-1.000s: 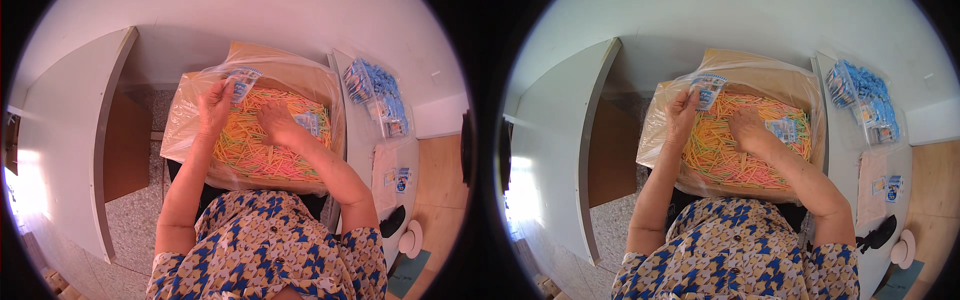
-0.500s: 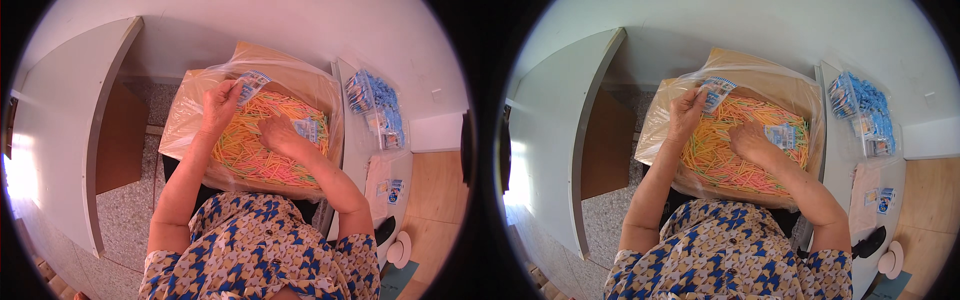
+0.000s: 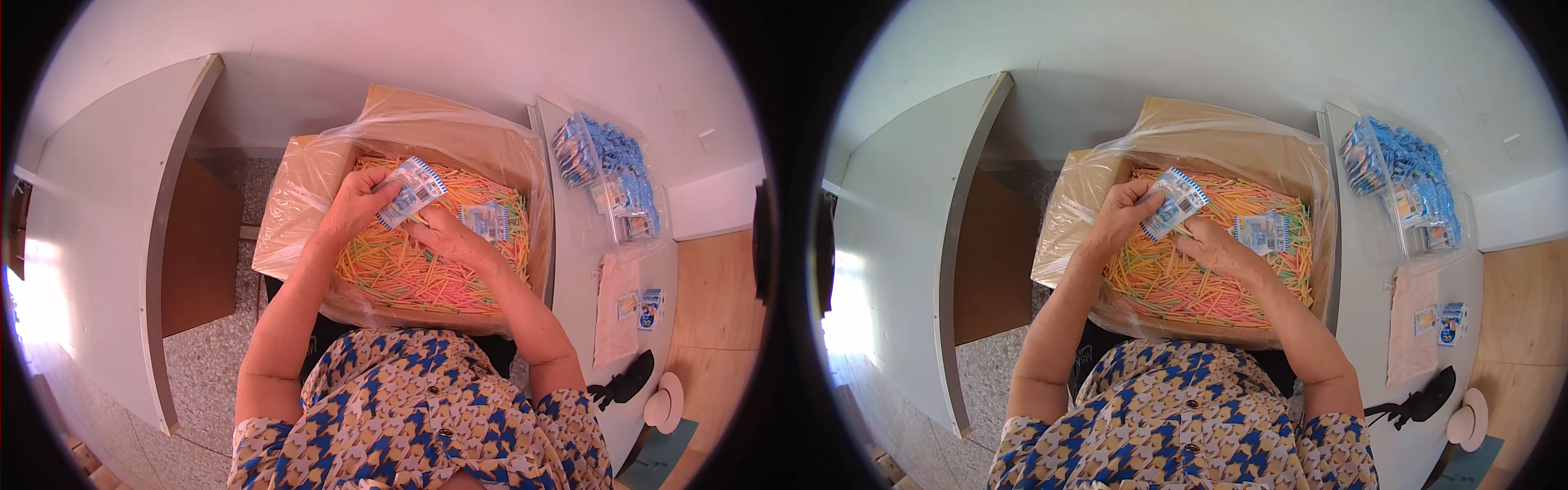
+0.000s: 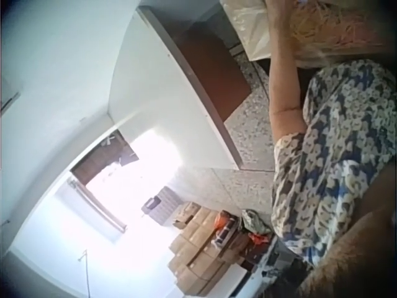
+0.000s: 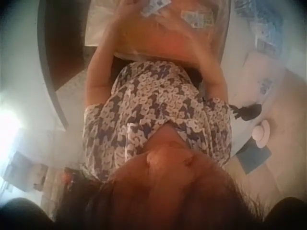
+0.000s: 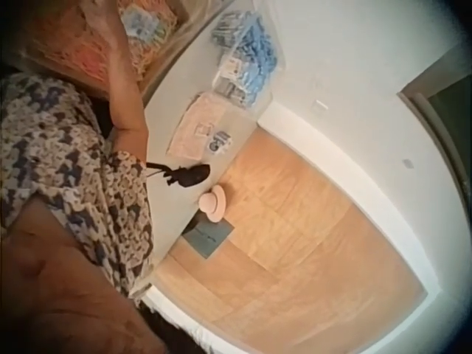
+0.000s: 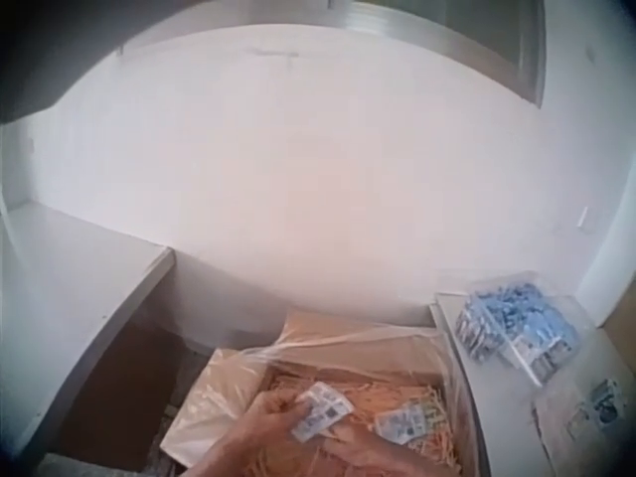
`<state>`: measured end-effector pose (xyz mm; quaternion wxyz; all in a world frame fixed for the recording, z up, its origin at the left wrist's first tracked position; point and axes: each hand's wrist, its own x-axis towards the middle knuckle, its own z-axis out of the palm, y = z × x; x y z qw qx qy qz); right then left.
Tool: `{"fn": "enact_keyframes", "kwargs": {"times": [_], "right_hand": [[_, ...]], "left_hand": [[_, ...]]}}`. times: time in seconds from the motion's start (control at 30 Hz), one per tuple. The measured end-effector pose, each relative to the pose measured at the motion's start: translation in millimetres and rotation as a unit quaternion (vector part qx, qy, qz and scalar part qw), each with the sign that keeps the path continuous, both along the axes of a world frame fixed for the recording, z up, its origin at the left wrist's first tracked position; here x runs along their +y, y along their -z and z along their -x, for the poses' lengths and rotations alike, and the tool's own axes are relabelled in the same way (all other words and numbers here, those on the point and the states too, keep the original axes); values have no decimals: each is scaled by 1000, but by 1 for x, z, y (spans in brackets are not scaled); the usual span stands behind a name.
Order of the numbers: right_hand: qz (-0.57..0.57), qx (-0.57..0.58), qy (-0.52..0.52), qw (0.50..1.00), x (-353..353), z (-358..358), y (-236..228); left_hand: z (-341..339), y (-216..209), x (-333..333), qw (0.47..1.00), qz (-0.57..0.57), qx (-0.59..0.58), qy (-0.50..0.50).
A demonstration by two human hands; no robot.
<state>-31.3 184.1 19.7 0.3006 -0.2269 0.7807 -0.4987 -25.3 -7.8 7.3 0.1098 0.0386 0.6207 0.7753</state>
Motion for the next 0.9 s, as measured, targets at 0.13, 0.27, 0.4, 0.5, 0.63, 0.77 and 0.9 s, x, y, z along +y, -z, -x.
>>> {"fn": "enact_keyframes", "kwargs": {"times": [0.13,0.27,0.4,0.5,0.63,0.77,0.9], "right_hand": [[-21,-85,12,996,-7,2,-2],[-95,-73,8,993,-1,6,3],[54,-113,109,986,11,4,5],[155,-194,158,956,18,1,4],[303,-404,235,831,32,30,46],[358,-442,260,780,20,45,66],[280,-359,434,777,-11,60,43]], "left_hand": [[2,1,-1,999,8,-9,36],[0,-3,4,1000,6,1,17],[6,3,-1,983,-122,18,-136],[7,-7,-4,965,-194,-28,-172],[8,-2,-2,969,-189,-8,-160],[7,-1,-1,969,-188,-14,-159],[6,4,-6,973,-185,-19,-137]]}}
